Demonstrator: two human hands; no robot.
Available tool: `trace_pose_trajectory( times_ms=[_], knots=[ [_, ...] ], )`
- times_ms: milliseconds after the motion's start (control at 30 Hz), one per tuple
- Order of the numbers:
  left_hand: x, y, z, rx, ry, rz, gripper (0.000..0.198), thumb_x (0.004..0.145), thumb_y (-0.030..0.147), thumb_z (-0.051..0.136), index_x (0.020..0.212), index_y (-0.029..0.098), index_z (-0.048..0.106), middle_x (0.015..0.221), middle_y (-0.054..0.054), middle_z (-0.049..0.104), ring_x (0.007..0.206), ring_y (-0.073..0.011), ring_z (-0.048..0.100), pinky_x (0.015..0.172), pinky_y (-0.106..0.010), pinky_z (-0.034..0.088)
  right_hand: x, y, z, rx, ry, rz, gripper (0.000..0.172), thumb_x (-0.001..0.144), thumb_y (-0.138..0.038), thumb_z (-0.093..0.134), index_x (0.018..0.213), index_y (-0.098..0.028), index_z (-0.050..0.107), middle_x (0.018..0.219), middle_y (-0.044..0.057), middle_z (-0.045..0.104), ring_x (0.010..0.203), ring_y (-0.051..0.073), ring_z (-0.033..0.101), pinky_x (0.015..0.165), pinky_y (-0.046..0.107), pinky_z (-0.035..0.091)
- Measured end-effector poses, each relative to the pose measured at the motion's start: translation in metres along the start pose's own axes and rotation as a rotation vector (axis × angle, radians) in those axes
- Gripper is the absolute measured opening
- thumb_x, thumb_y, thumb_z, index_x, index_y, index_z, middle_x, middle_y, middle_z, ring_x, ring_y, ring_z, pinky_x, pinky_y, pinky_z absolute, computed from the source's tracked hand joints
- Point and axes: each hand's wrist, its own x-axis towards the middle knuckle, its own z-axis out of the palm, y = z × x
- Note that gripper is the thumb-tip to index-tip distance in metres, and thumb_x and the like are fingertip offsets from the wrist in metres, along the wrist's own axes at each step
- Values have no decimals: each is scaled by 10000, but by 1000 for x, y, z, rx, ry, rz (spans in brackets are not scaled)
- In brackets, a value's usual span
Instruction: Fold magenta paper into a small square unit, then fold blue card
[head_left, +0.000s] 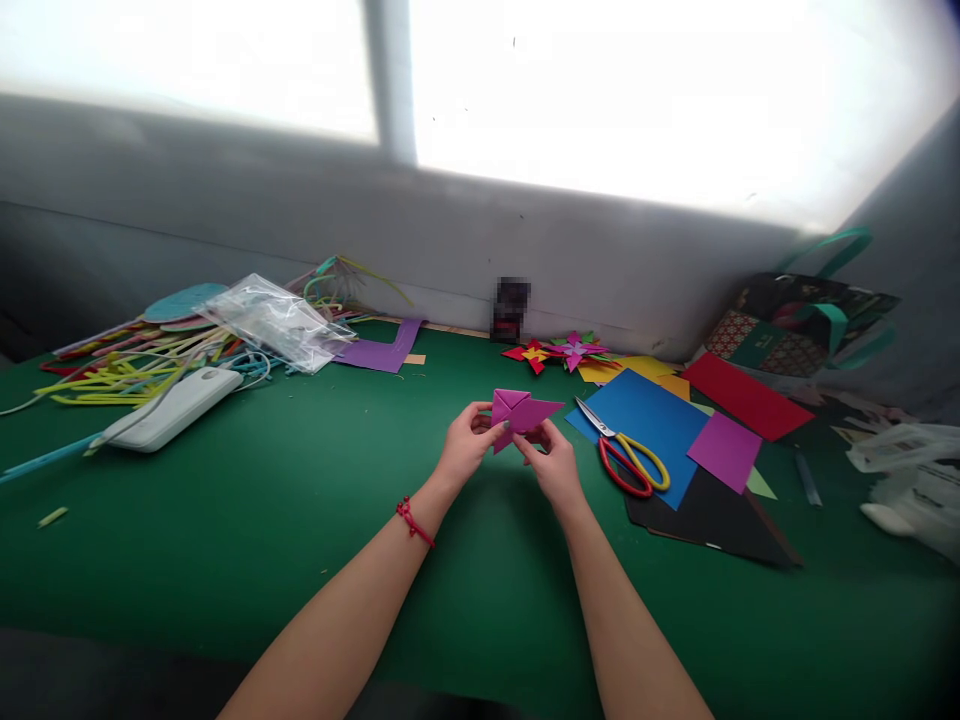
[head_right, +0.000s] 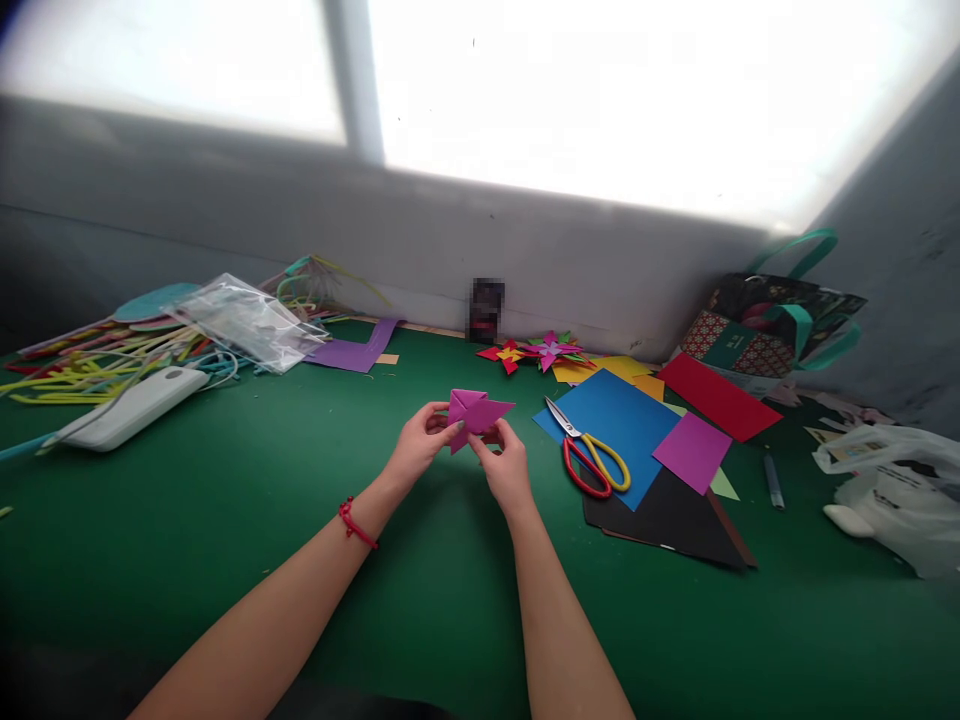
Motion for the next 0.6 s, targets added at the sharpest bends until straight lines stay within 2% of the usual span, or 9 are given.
trace_pose_trajectory(
  times_ms=[100, 167, 267, 367, 433, 600],
  knots=[
    [-2, 4, -2, 206, 119, 112, 301, 671, 347, 664, 888, 153, 587, 867, -57, 594, 758, -157, 563, 657, -264, 457, 0, 2, 0, -11, -9, -11, 302, 711, -388, 615, 912, -167, 578, 764, 48, 604, 715, 184, 563, 471, 223, 432],
    [-5, 7, 0, 280, 153, 147, 268, 665, 341, 671, 846, 161, 592, 836, -42, 584, 721, -143, 549, 638, -256, 447, -1, 3, 0, -39, 31, -15, 275, 730, -382, 591, 897, -165, 580, 730, 40, 595, 680, 174, 556, 485, 233, 437],
    [-9, 8, 7, 87, -3, 85, 282, 694, 345, 651, 876, 162, 538, 775, -25, 603, 681, -134, 568, 616, -251, 460, -1, 5, -2, -89, 98, -23, 276, 752, -369, 562, 940, -167, 575, 746, 39, 600, 636, 158, 543, 521, 254, 450],
    [-9, 8, 12, -155, -142, 1, 340, 690, 349, 661, 911, 155, 492, 826, -45, 635, 716, -153, 616, 669, -287, 488, -2, 6, -3, -107, 150, -42, 280, 772, -349, 536, 987, -172, 563, 749, 33, 597, 611, 149, 536, 550, 266, 455],
    [-8, 9, 13, -246, -168, -41, 349, 700, 361, 652, 916, 148, 478, 820, -53, 649, 701, -162, 636, 686, -308, 497, -2, 7, -3, -93, 145, -67, 268, 788, -330, 517, 1006, -178, 551, 763, 33, 598, 628, 152, 542, 577, 272, 460],
    [-5, 12, 9, -337, -172, -119, 352, 711, 377, 641, 893, 141, 455, 756, -57, 678, 662, -171, 660, 675, -308, 506, -2, 9, 1, -38, 25, -105, 277, 817, -266, 465, 1079, -184, 499, 881, 67, 626, 761, 183, 584, 686, 297, 462]
  ],
)
